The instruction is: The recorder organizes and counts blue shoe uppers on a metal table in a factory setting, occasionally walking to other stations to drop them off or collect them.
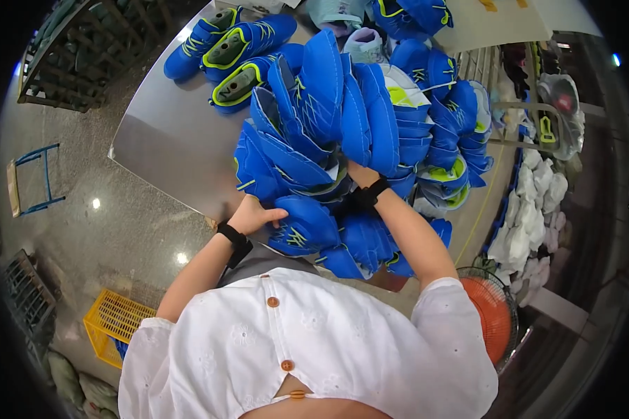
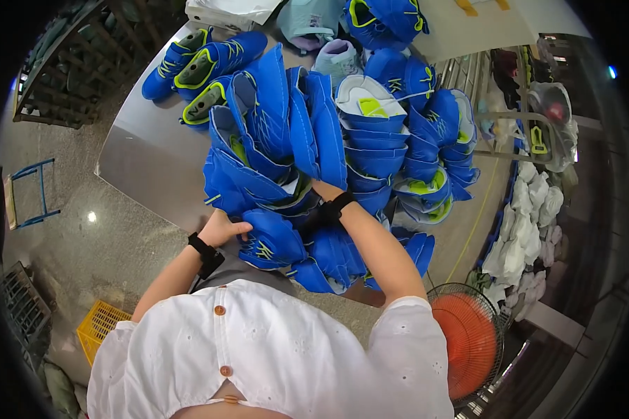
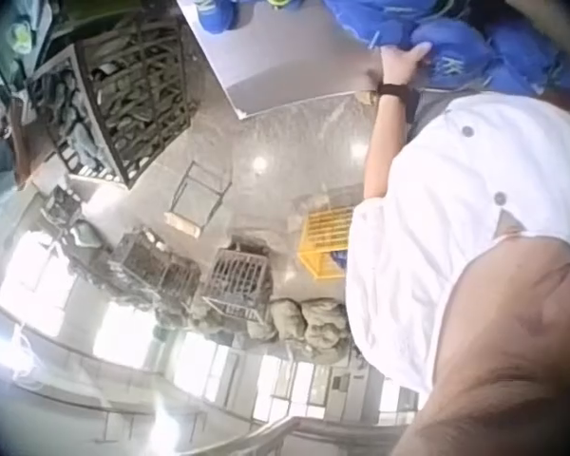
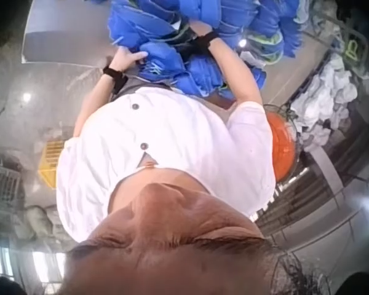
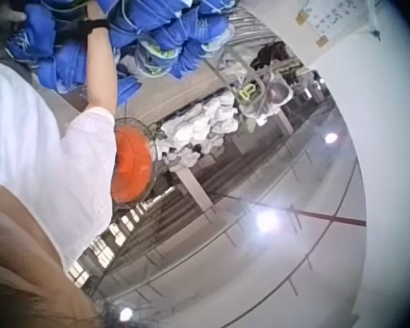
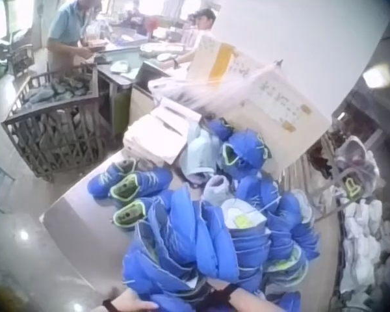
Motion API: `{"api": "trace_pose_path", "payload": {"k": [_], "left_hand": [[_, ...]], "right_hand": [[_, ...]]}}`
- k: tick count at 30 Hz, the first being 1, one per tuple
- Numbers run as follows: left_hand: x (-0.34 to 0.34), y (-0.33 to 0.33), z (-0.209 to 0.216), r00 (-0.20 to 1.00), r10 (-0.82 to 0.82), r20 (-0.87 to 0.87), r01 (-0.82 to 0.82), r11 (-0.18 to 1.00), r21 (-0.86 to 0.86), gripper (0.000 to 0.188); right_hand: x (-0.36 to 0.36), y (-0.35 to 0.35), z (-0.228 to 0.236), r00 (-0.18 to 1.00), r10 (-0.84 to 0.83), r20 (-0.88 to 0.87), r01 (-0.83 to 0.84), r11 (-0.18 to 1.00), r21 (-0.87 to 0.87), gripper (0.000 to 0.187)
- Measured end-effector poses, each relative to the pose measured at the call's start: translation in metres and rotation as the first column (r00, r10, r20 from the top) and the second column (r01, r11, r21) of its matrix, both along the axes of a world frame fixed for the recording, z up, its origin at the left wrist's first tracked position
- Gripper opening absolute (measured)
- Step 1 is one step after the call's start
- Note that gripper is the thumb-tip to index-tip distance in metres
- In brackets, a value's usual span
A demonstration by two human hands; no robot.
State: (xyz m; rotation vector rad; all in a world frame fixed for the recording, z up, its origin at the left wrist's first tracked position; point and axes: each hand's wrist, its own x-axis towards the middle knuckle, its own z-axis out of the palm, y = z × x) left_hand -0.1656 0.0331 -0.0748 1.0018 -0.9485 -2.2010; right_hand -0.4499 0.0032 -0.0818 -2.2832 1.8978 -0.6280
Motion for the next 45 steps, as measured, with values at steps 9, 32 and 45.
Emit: {"api": "trace_pose_path", "payload": {"k": [9,32,45], "left_hand": [[-0.017,0.016,0.001,0.994,0.080,0.079,-0.088,0.990,0.108,0.067],[0.332,-0.165,0.175,0.913,0.406,0.049,-0.208,0.563,-0.800,0.054],[0.513,-0.315,0.133,0.991,0.130,-0.010,-0.118,0.863,-0.491,0.066]], "right_hand": [[0.001,0.018,-0.006,0.995,-0.025,-0.095,0.020,0.998,-0.053,0.039],[0.377,-0.192,0.189,0.994,0.084,-0.064,-0.102,0.599,-0.794,0.030],[0.551,-0.304,0.161,0.996,-0.062,-0.059,-0.003,0.665,-0.747,0.029]]}}
